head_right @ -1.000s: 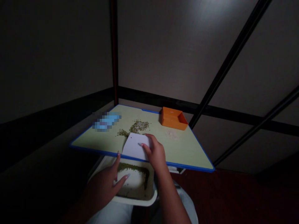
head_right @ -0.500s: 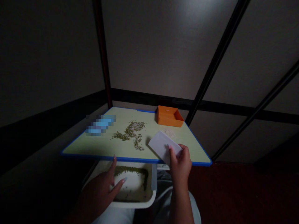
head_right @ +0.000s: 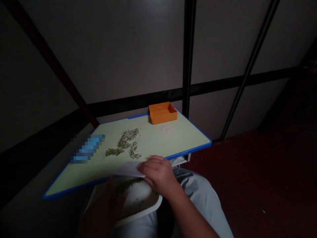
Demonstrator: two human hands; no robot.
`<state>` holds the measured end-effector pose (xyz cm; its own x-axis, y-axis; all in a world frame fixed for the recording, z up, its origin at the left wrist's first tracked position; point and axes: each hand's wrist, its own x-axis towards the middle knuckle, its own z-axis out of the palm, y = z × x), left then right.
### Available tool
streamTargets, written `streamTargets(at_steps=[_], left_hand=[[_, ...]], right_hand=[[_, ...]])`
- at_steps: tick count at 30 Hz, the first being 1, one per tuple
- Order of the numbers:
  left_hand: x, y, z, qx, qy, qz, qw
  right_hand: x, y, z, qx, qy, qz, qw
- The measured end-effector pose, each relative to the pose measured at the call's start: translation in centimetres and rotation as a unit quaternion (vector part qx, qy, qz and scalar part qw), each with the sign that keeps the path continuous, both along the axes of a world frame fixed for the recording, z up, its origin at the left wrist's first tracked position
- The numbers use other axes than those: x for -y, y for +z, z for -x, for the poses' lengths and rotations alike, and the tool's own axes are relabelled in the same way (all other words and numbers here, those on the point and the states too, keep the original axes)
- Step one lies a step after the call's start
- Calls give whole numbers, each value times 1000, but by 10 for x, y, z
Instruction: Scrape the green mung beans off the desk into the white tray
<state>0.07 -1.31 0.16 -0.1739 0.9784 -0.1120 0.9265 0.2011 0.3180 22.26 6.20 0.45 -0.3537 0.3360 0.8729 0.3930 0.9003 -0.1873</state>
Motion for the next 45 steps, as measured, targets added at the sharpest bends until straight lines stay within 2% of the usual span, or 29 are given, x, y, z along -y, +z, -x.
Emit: streamTargets(at_steps=[7, 15, 18, 21, 24, 30, 36, 45], left_hand=[[-1, -1, 2, -6, 1, 7, 1000], [-3, 6, -2, 4, 6, 16, 1000], [-3, 5, -1, 6, 2, 10, 1000], [-4, 2, 1, 6, -3, 7, 1000], [-5, 0, 2, 1, 0, 6, 1000], [-4, 2, 0, 2, 2, 17, 1000], [-3, 3, -1, 7, 3, 23, 1000], [-5, -5, 4, 12, -1, 15, 1000]], right_hand=[[-14, -14, 6, 25, -41, 15, 999], [-24, -21, -9, -8, -135, 69, 988], [-27, -21, -16, -27, -161, 95, 982], [-29, -20, -25, -53, -190, 86, 977], [-30, -18, -36, -90, -212, 89, 969], [-37, -14, -56, -186, -235, 153, 942], [-60, -4, -57, -173, -228, 194, 938], [-102, 16, -49, -127, -229, 259, 930]])
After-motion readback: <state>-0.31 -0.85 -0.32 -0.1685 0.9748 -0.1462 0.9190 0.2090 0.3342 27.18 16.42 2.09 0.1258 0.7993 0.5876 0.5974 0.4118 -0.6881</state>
